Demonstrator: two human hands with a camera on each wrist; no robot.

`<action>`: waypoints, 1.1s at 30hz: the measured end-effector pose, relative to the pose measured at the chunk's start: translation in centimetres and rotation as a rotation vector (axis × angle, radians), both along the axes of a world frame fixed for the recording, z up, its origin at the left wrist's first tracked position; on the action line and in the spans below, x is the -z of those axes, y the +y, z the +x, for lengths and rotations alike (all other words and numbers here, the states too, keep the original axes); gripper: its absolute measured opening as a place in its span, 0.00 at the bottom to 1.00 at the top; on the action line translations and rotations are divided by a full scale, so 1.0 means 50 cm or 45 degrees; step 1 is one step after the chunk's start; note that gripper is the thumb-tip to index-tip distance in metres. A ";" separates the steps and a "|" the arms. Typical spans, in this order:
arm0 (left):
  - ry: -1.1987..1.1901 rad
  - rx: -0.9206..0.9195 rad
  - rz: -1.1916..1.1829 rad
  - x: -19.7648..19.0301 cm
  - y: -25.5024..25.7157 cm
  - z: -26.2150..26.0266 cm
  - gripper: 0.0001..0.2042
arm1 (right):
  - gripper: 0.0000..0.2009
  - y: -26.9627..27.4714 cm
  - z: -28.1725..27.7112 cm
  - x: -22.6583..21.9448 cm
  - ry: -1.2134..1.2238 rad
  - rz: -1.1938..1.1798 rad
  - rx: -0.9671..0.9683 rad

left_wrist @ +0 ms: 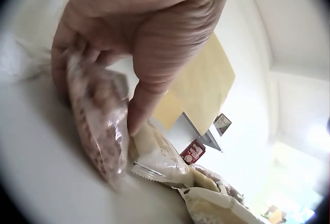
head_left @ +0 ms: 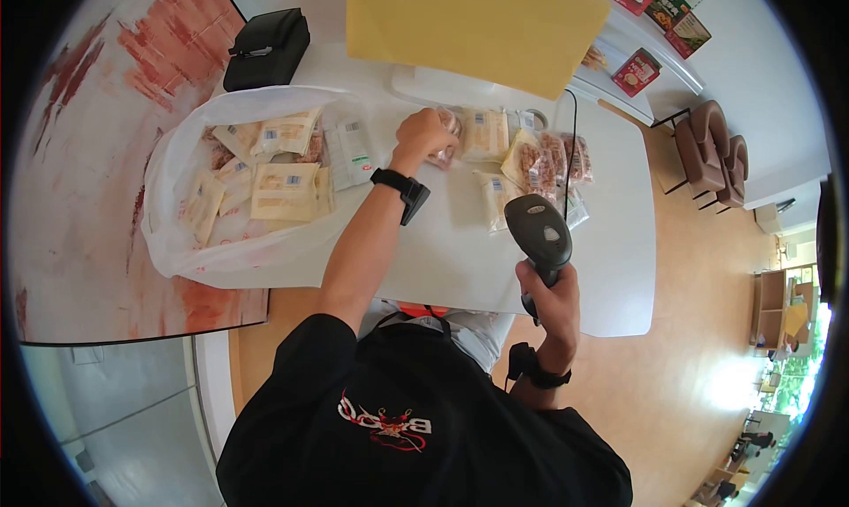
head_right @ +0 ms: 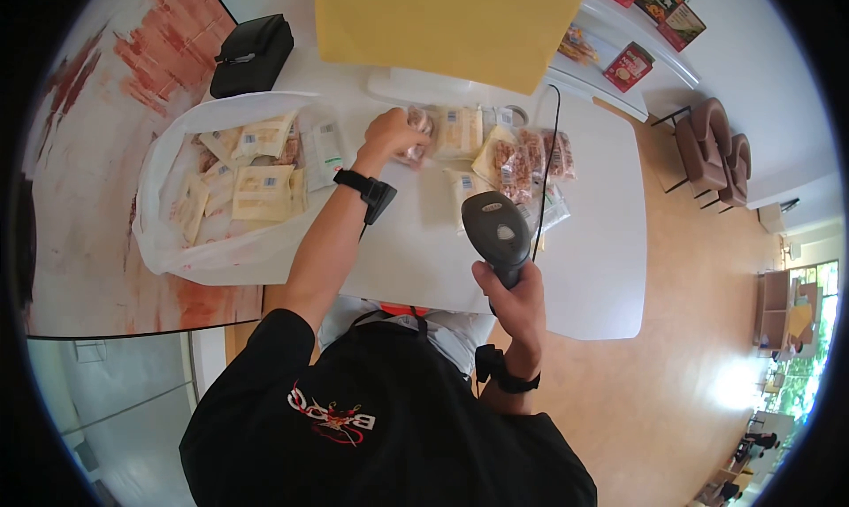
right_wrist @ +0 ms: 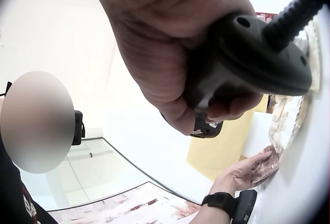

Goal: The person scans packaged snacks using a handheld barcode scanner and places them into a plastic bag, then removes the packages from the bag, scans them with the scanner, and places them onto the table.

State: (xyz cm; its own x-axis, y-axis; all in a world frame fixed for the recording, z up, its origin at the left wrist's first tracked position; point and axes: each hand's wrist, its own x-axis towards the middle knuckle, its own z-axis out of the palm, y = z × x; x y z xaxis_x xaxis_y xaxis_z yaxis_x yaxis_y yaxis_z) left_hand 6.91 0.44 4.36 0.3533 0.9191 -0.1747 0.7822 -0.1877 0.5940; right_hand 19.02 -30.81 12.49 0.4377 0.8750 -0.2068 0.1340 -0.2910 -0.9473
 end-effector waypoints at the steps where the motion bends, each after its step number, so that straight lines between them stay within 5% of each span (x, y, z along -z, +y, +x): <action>1: -0.001 -0.002 0.003 0.017 0.003 -0.009 0.22 | 0.06 0.001 0.001 -0.001 -0.018 -0.012 0.004; 4: -0.252 0.012 -0.129 0.037 -0.020 -0.035 0.25 | 0.07 0.005 -0.002 -0.006 -0.025 -0.020 -0.001; 6: -1.040 -0.181 -0.639 0.009 -0.077 -0.056 0.25 | 0.07 0.007 -0.005 -0.007 -0.009 -0.022 -0.009; 9: -1.409 -0.212 -1.023 -0.003 -0.112 -0.086 0.22 | 0.14 0.011 -0.009 -0.009 0.073 -0.114 -0.109; 12: -1.662 -0.213 -1.078 -0.006 -0.145 -0.096 0.18 | 0.16 0.021 -0.025 -0.015 0.020 -0.111 -0.245; 18: -1.659 -0.225 -1.074 -0.031 -0.186 -0.108 0.15 | 0.16 0.034 -0.045 -0.021 -0.070 -0.172 -0.331; 23: -1.714 -0.528 -0.855 -0.049 -0.230 -0.170 0.12 | 0.17 0.031 -0.045 -0.007 -0.021 -0.177 -0.273; 25: -1.831 -0.650 -0.379 -0.049 -0.245 -0.219 0.07 | 0.17 0.031 -0.043 -0.003 -0.031 -0.177 -0.253; 28: -1.804 -0.778 -0.094 -0.028 -0.248 -0.333 0.04 | 0.16 0.039 -0.044 0.001 -0.029 -0.203 -0.259; 33: -1.621 -1.330 0.303 0.003 -0.219 -0.514 0.07 | 0.16 0.054 -0.051 -0.001 -0.078 -0.193 -0.321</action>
